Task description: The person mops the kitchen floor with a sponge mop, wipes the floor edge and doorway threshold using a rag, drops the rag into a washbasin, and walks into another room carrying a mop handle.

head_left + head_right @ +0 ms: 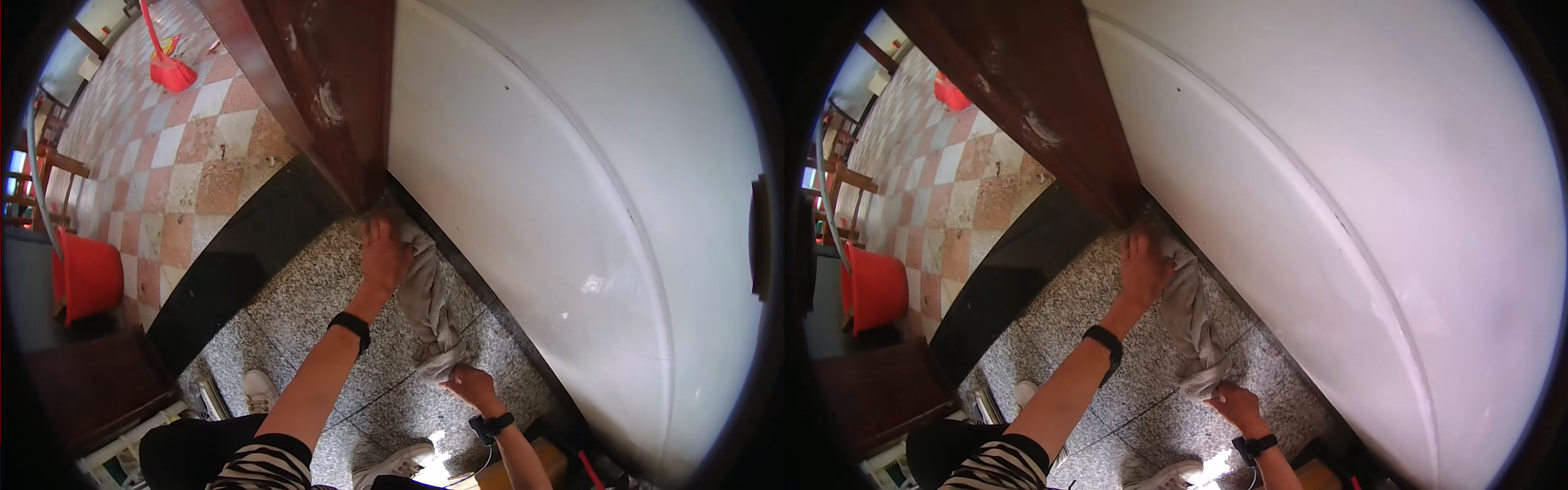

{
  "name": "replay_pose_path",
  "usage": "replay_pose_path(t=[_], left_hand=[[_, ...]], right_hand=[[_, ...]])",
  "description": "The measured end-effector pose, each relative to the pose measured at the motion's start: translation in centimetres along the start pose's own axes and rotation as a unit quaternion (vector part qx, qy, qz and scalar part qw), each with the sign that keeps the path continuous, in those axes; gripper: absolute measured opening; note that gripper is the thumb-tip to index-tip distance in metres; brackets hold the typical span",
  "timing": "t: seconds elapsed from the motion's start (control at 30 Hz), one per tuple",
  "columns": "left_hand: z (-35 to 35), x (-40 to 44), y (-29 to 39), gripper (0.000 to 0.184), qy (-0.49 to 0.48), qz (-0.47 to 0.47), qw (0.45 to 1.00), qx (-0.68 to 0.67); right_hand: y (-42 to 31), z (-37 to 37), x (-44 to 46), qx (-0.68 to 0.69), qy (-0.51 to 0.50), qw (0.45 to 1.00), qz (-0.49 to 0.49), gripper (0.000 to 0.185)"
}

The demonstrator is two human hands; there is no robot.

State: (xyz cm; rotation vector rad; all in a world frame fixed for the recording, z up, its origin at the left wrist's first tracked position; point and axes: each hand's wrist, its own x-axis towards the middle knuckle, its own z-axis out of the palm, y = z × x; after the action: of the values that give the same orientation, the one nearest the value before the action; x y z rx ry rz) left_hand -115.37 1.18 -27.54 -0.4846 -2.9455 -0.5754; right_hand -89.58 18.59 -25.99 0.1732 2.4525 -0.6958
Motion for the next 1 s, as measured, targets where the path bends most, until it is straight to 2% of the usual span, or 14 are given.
replay_pose_path(t=[0.1, 0.17, 0.27, 0.37, 0.47, 0.5, 0.57, 0.6, 0.7, 0.77, 0.87, 0.9, 0.97, 1.0], left_hand=[[-1.4, -0.6, 0.1, 0.062, 0.025, -0.004, 1.000, -0.015], [-0.5, -1.0, 0.2, 0.062, -0.025, -0.024, 0.990, -0.139], [0.4, -0.2, 0.0, 0.063, -0.021, 0.030, 0.997, -0.066], [1.0, 1.7, -0.9, 0.062, 0.031, 0.053, 0.997, -0.053], [1.0, 2.1, -1.1, 0.062, 0.026, 0.055, 0.994, -0.088], [1.0, 2.1, -1.0, 0.062, 0.022, 0.053, 0.994, -0.088], [0.6, 2.6, -0.9, 0.063, -0.061, -0.008, 0.990, -0.126], [0.6, 2.5, -0.7, 0.063, -0.058, -0.004, 0.990, -0.125], [0.8, -0.3, 0.7, 0.065, -0.001, 0.022, 0.986, -0.164], [-0.5, -3.2, 2.7, 0.062, -0.051, 0.116, 0.983, -0.130], [-0.5, -2.8, 1.7, 0.058, -0.056, 0.173, 0.976, -0.122], [-0.4, -1.8, 0.5, 0.058, -0.059, 0.171, 0.976, -0.121], [-0.1, 1.6, -1.9, 0.057, -0.069, 0.086, 0.988, -0.110], [0.4, 2.1, -2.2, 0.057, -0.071, 0.088, 0.987, -0.111]], right_hand=[[-0.6, 0.2, 0.3, 0.004, 0.011, 1.000, 0.007, 0.034], [-0.7, 0.4, 0.3, 0.000, 0.014, 1.000, -0.001, 0.034], [-0.3, 0.9, 0.3, -0.014, 0.029, 0.999, 0.001, 0.034], [-0.2, 0.9, 0.2, 0.004, 0.041, 0.999, 0.010, 0.033], [-0.3, 0.9, 0.2, 0.016, 0.035, 0.999, 0.023, 0.033], [-0.2, 0.9, 0.0, 0.018, 0.043, 0.999, 0.022, 0.033], [-0.3, 1.2, -0.4, 0.023, 0.055, 0.998, 0.022, 0.034], [-0.2, 1.1, -0.4, 0.013, 0.045, 0.999, 0.026, 0.034], [-0.2, 0.5, 0.1, 0.008, 0.033, 0.999, 0.020, 0.034], [-0.3, 0.5, 0.0, 0.009, 0.024, 1.000, 0.014, 0.034], [0.0, 0.6, 0.0, 0.013, 0.032, 0.999, 0.014, 0.034], [0.1, 0.7, 0.0, 0.007, 0.034, 0.999, 0.013, 0.034], [0.0, 1.0, -0.3, 0.003, 0.035, 0.999, 0.016, 0.034], [-0.2, 0.7, -0.2, -0.002, 0.039, 0.999, 0.014, 0.035]])
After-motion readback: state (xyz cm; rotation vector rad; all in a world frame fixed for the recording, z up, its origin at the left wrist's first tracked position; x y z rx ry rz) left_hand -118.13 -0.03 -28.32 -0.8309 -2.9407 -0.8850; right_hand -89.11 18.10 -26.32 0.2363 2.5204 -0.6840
